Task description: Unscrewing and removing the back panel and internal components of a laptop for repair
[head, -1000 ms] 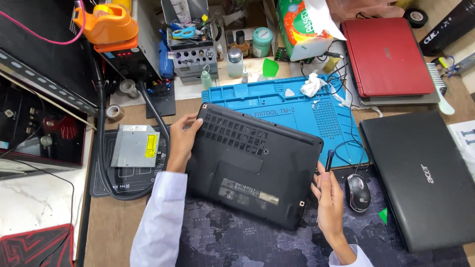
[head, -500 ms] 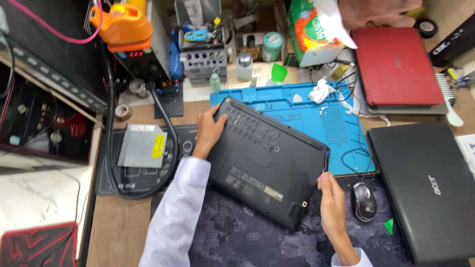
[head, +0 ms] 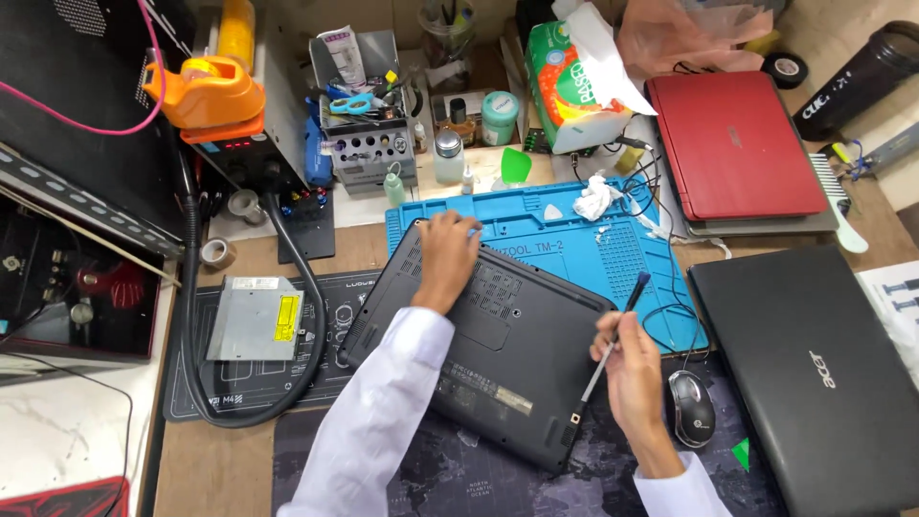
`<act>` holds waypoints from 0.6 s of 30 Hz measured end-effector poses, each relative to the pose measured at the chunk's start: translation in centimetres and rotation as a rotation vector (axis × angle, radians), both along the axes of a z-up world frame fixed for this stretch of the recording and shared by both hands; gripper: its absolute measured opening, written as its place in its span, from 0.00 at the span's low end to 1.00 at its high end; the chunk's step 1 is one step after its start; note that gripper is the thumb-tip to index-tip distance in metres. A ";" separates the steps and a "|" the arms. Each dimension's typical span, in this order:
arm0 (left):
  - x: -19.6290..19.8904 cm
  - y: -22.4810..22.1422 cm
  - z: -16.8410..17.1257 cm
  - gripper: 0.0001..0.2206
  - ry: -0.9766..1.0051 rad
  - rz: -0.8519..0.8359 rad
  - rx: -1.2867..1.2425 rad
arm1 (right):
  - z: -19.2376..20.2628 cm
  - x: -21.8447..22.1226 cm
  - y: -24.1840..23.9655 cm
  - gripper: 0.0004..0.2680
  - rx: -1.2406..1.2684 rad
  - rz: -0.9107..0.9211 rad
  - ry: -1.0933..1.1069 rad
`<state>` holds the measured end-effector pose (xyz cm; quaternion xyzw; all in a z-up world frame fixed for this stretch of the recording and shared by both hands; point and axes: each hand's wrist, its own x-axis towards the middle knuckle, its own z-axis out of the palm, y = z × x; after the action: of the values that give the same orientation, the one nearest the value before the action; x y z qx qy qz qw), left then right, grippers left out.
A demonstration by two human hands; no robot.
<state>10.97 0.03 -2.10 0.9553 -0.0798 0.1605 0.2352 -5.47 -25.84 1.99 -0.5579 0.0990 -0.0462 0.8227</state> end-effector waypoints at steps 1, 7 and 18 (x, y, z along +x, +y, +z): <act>0.6 -0.6 -0.4 0.06 0.001 0.003 0.002 | -0.3 0.2 0.3 0.14 0.002 0.003 0.001; 4.6 -3.2 -2.4 0.04 -0.033 -0.108 0.168 | -1.3 1.7 1.5 0.08 0.026 0.007 -0.053; 6.1 -5.5 -4.1 0.11 -0.123 -0.108 0.325 | -2.6 1.6 1.6 0.05 0.019 -0.012 -0.106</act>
<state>17.06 -5.48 -6.15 0.9635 -0.1698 0.1906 0.0805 -3.89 -24.23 -0.58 -0.5460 0.0588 -0.0796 0.8319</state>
